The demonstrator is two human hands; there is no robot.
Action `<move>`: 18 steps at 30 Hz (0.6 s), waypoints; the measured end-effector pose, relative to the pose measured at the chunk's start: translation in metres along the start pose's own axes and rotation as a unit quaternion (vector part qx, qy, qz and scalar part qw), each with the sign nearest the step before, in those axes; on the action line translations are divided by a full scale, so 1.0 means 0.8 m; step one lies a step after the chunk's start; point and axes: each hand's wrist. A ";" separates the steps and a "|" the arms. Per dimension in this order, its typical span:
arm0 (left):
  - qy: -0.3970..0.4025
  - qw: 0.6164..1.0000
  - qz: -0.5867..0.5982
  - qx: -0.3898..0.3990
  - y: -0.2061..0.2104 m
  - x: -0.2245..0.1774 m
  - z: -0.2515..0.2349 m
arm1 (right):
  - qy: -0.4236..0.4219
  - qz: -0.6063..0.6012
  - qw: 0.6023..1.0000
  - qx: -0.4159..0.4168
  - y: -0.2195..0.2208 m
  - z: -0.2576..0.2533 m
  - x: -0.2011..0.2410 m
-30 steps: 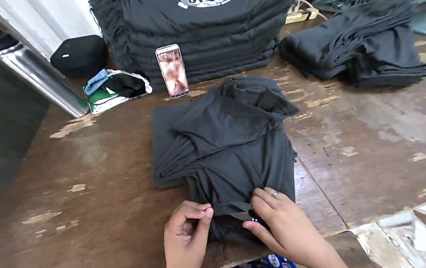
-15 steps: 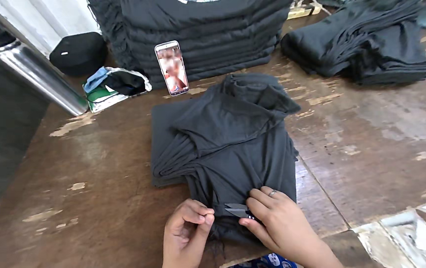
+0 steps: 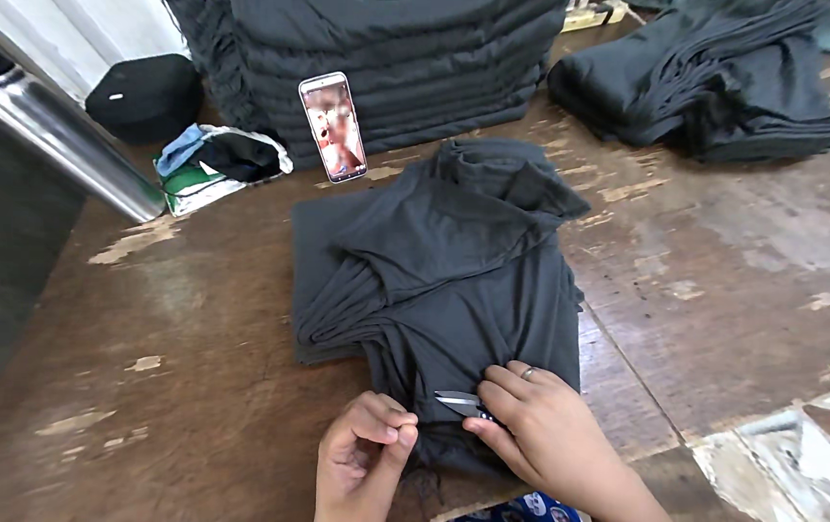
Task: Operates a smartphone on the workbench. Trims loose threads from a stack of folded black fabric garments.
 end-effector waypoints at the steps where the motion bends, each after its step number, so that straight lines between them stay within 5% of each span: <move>1: 0.001 1.000 0.002 0.006 0.001 0.000 0.000 | 0.002 0.005 1.000 0.003 0.000 -0.001 0.001; 18: 0.025 0.996 -0.070 0.043 0.002 0.001 0.000 | -0.007 -0.007 1.000 -0.011 0.004 -0.009 0.007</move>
Point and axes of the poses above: each hand's wrist, its own z-axis away from the middle knuckle, its own y-axis out of the palm, x = y × z, and after that the axes turned 3 degrees about x, right-handed
